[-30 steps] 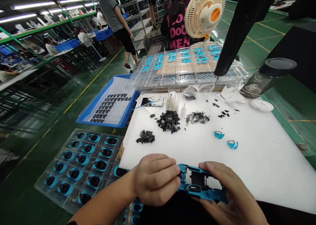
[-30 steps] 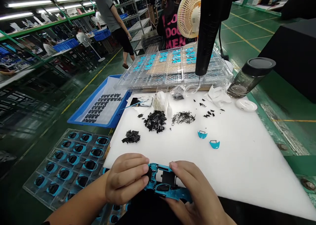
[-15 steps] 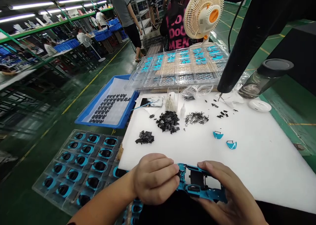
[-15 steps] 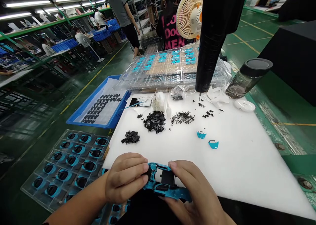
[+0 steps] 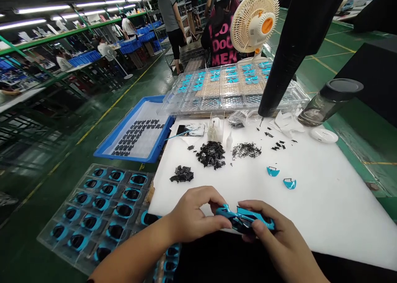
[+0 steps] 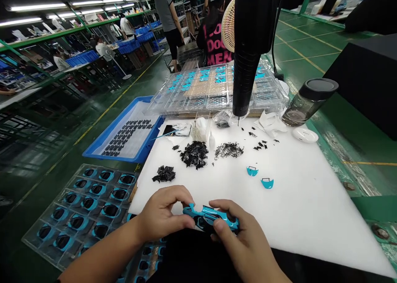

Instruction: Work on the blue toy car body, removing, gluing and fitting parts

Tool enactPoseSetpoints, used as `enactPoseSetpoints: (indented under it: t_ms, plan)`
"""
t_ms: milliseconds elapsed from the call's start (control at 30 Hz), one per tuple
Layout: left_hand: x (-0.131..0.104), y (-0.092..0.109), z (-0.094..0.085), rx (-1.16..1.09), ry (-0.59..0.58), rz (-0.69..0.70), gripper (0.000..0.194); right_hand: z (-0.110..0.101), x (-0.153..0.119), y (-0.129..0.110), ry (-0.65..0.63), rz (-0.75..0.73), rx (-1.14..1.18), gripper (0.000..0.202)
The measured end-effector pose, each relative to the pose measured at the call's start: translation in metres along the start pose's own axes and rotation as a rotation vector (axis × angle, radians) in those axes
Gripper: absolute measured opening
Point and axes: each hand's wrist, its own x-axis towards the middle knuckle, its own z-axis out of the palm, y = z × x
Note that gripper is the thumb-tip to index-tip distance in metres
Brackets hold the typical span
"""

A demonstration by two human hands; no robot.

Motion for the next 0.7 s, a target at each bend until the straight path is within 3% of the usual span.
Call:
enactPoseSetpoints:
  t_ms: [100, 200, 467, 700]
  plan:
    - [-0.002, -0.002, 0.002, -0.163, -0.018, -0.26, 0.032, 0.003, 0.001, -0.002, -0.068, 0.11, 0.148, 0.037]
    - [-0.003, -0.001, 0.005, -0.345, -0.037, -0.403, 0.033, 0.005, 0.002, -0.003, -0.067, 0.171, 0.214, 0.042]
    - [0.001, -0.002, 0.01, -0.653, -0.005, -0.535, 0.032, 0.007, 0.003, -0.005, -0.083, 0.186, 0.373, 0.048]
    - [0.0, -0.008, 0.013, -0.756, -0.011, -0.584, 0.033, 0.008, -0.001, -0.001, -0.09, 0.2, 0.512, 0.046]
